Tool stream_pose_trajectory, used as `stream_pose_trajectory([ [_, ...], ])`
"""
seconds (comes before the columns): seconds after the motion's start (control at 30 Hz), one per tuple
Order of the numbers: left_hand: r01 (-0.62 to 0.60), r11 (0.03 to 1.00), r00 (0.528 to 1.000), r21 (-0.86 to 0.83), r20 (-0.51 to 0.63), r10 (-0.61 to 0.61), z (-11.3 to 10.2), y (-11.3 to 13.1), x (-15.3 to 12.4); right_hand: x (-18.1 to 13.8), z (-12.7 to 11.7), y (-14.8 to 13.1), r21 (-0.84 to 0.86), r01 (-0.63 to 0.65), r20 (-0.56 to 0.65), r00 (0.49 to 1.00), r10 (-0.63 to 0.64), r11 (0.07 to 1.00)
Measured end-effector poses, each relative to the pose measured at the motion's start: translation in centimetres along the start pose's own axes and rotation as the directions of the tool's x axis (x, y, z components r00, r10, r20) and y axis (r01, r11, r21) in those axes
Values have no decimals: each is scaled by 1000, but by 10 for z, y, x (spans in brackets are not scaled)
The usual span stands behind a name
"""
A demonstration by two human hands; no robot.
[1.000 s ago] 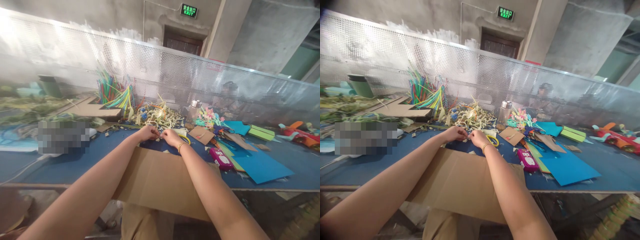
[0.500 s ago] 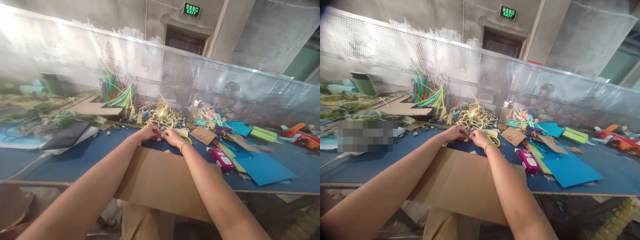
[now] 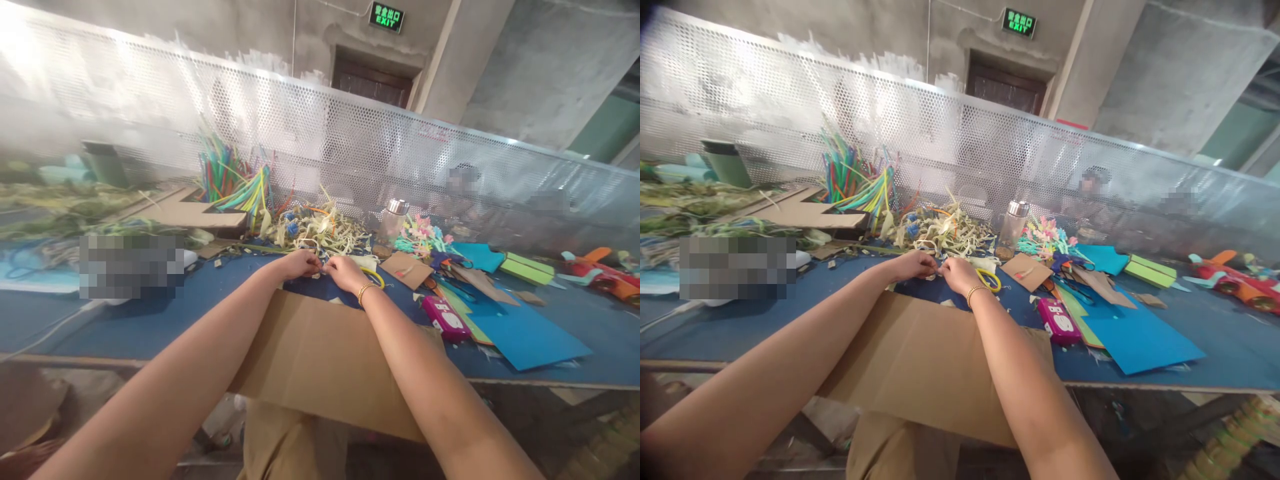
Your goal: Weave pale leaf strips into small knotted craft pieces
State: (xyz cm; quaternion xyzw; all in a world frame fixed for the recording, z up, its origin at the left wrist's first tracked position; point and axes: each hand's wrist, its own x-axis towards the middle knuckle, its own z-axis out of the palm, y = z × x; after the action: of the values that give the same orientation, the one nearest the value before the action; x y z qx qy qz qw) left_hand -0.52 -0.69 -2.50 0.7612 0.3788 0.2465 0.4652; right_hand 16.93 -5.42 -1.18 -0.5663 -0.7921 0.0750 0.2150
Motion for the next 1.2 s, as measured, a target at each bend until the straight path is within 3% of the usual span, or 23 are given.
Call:
stream_pose_trajectory([
  [0.27, 10, 984, 999, 177, 46, -19, 0, 7, -6, -1, -1, -2, -3, 0, 35, 999, 0, 1000],
  [0.4, 69, 980, 996, 187, 34, -77, 0, 15, -7, 1, 0, -1, 6, -2, 37, 999, 2, 1000],
  [0.57, 47, 938, 999, 343, -16, -45, -1, 15, -7, 2, 2, 1, 13, 3, 38, 999, -4, 1000],
  [0.73, 18, 960, 1000, 278, -26, -11, -5, 3, -3, 1, 2, 2, 16, 1, 37, 999, -2, 1000],
  [0.97, 86, 996, 996, 33, -41, -85, -8, 0, -4, 1, 1, 0, 17, -7, 55, 998, 6, 1000],
  [1.2, 120, 987, 987, 106, -121, -107, -6, 6, -7, 2, 1, 1, 39, 3, 46, 999, -5, 999],
])
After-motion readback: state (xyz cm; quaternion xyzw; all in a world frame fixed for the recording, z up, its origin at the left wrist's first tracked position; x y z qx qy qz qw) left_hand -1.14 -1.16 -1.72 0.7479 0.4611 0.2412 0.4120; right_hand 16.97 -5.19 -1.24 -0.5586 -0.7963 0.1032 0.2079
